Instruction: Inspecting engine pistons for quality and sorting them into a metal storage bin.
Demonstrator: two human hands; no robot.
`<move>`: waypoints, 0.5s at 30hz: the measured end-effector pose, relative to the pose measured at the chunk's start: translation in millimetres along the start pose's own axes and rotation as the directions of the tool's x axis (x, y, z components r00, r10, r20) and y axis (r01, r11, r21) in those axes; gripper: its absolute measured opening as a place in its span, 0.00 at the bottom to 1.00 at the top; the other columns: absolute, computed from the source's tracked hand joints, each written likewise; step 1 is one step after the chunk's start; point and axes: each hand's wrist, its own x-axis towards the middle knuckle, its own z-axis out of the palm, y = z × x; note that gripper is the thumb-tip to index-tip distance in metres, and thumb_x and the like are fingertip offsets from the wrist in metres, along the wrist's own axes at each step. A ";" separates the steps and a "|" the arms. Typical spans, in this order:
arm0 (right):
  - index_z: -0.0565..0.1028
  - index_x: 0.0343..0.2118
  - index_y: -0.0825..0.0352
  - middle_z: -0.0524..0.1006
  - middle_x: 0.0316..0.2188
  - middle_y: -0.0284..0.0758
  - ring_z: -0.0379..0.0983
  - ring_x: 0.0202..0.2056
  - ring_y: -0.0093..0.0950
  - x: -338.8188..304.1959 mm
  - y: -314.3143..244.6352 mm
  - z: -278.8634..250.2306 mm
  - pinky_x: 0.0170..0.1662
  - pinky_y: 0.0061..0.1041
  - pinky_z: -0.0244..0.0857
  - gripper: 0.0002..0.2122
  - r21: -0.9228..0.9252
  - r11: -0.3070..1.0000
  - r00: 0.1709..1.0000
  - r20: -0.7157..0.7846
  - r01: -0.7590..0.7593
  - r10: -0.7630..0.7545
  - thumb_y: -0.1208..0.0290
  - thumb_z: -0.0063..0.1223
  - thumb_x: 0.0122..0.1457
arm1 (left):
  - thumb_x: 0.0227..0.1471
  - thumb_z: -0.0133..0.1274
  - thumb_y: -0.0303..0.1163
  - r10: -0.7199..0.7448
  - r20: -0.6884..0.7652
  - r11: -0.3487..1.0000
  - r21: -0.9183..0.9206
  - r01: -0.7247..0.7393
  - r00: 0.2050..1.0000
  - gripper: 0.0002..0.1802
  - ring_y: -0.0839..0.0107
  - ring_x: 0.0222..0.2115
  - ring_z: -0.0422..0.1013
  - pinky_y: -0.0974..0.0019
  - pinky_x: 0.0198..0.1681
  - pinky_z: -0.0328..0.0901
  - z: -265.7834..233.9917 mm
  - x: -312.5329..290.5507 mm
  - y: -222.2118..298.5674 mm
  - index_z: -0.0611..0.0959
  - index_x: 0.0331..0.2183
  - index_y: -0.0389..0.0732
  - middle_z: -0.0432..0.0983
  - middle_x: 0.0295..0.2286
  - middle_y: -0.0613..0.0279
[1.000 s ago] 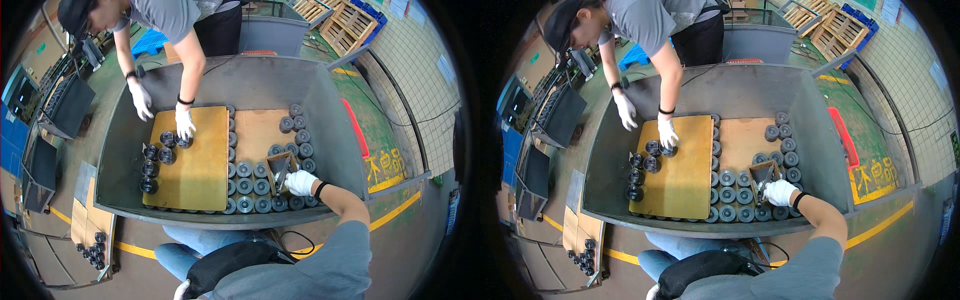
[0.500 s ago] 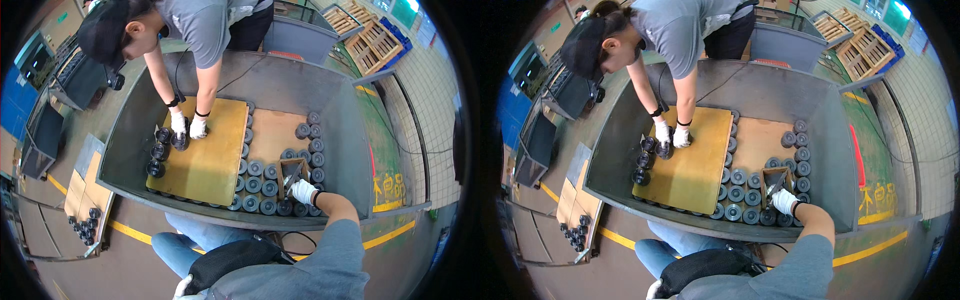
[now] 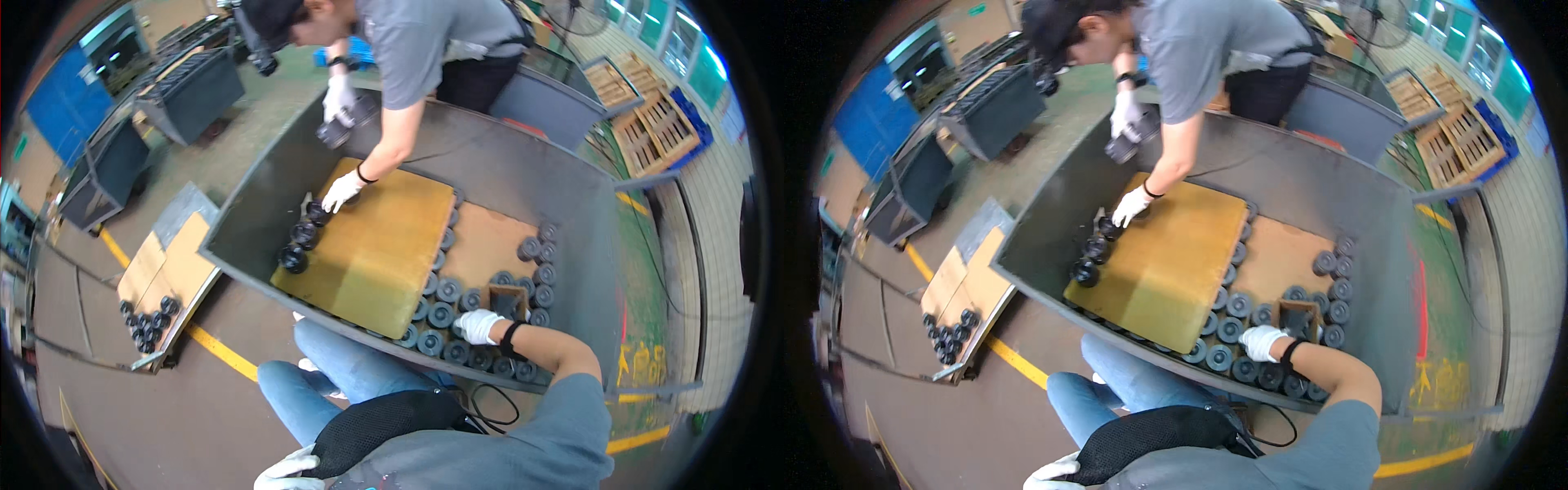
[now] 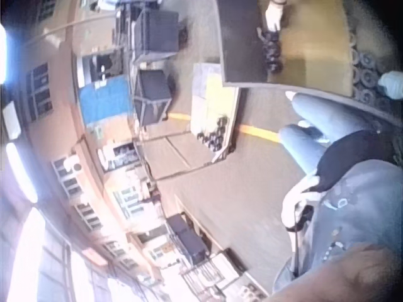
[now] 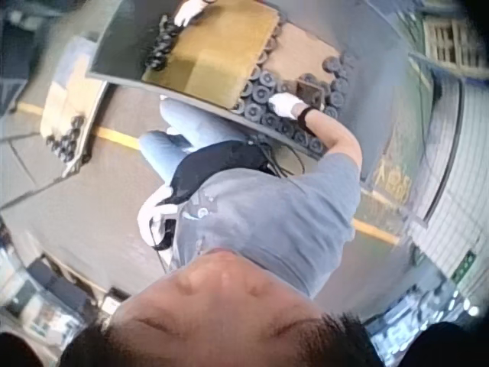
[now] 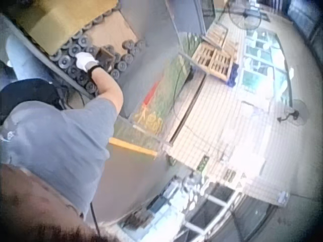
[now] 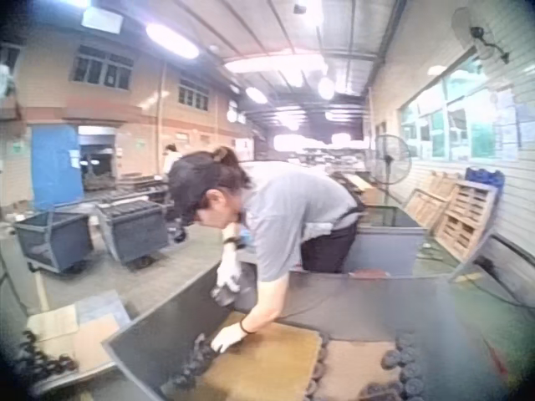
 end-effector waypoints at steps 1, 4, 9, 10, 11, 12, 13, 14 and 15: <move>0.80 0.41 0.66 0.81 0.41 0.49 0.78 0.42 0.49 0.9 -10.0 -3.3 0.47 0.43 0.71 0.15 0.058 0.998 1.000 0.004 -0.006 0.006 0.70 0.49 0.53 | 0.61 0.50 0.42 0.014 -0.034 1.000 0.006 -0.014 0.999 0.21 0.45 0.50 0.73 0.50 0.53 0.68 -0.4 0.6 2.4 0.85 0.30 0.32 0.76 0.47 0.35; 0.78 0.50 0.65 0.79 0.46 0.49 0.75 0.48 0.49 11.2 -29.9 -8.9 0.53 0.42 0.68 0.19 0.191 0.981 0.999 0.047 -0.011 0.002 0.65 0.48 0.56 | 0.54 0.54 0.35 0.287 -0.023 0.956 0.070 -0.285 0.958 0.15 0.37 0.46 0.74 0.41 0.51 0.69 -13.1 -3.9 6.5 0.82 0.26 0.31 0.76 0.44 0.28; 0.76 0.54 0.63 0.77 0.50 0.48 0.73 0.53 0.47 82.0 -53.3 -25.1 0.57 0.40 0.66 0.22 0.208 0.975 0.971 0.204 0.080 -0.124 0.57 0.50 0.59 | 0.44 0.65 0.36 0.017 0.192 1.000 -0.004 -0.017 0.981 0.27 0.47 0.50 0.73 0.49 0.56 0.65 -60.2 8.5 -10.5 0.83 0.45 0.29 0.73 0.51 0.34; 0.76 0.53 0.64 0.77 0.50 0.48 0.73 0.53 0.47 106.4 -53.6 -19.4 0.57 0.40 0.66 0.23 0.215 0.967 0.975 0.140 0.139 -0.172 0.56 0.51 0.59 | 0.45 0.65 0.37 -0.036 0.097 0.999 -0.035 0.039 0.995 0.28 0.48 0.51 0.72 0.50 0.57 0.64 -70.0 12.6 -20.7 0.82 0.46 0.28 0.73 0.51 0.36; 0.76 0.53 0.66 0.77 0.51 0.48 0.73 0.53 0.47 133.8 -59.2 -23.7 0.58 0.40 0.65 0.24 0.147 0.980 0.975 0.162 0.130 -0.154 0.55 0.50 0.60 | 0.46 0.64 0.39 -0.095 0.006 0.993 -0.073 0.095 0.996 0.30 0.50 0.52 0.71 0.50 0.57 0.64 -78.9 16.9 -31.3 0.81 0.47 0.28 0.74 0.51 0.39; 0.76 0.51 0.68 0.78 0.49 0.50 0.74 0.52 0.48 164.1 -67.3 -27.3 0.56 0.40 0.66 0.24 0.177 0.974 0.982 0.101 0.140 -0.160 0.54 0.52 0.59 | 0.47 0.64 0.41 -0.189 -0.077 0.981 -0.056 0.186 0.979 0.31 0.53 0.53 0.71 0.51 0.58 0.63 -82.8 37.7 -24.2 0.80 0.48 0.28 0.74 0.52 0.42; 0.77 0.49 0.70 0.78 0.47 0.52 0.74 0.50 0.49 189.5 -75.9 -33.6 0.54 0.41 0.67 0.24 0.212 0.967 0.987 0.042 0.143 -0.155 0.54 0.53 0.58 | 0.50 0.60 0.41 -0.146 -0.194 0.984 0.071 0.162 0.970 0.25 0.56 0.46 0.76 0.56 0.49 0.69 -77.9 68.4 -8.2 0.82 0.45 0.32 0.80 0.45 0.49; 0.76 0.50 0.71 0.78 0.48 0.52 0.74 0.51 0.49 213.8 -91.2 -50.4 0.55 0.40 0.67 0.26 0.247 0.965 0.994 0.046 0.089 -0.104 0.52 0.54 0.58 | 0.54 0.56 0.32 -0.137 -0.209 0.989 0.027 0.145 0.968 0.20 0.61 0.46 0.76 0.60 0.53 0.66 -88.4 91.4 -10.2 0.82 0.46 0.31 0.80 0.44 0.51; 0.75 0.51 0.72 0.77 0.49 0.52 0.73 0.51 0.50 238.8 -106.6 -68.0 0.56 0.40 0.67 0.28 0.282 0.959 0.997 0.054 0.034 -0.052 0.50 0.54 0.58 | 0.58 0.51 0.24 -0.129 -0.224 0.992 -0.017 0.129 0.966 0.16 0.66 0.47 0.75 0.64 0.57 0.64 -100.5 117.4 -19.7 0.81 0.48 0.30 0.80 0.43 0.52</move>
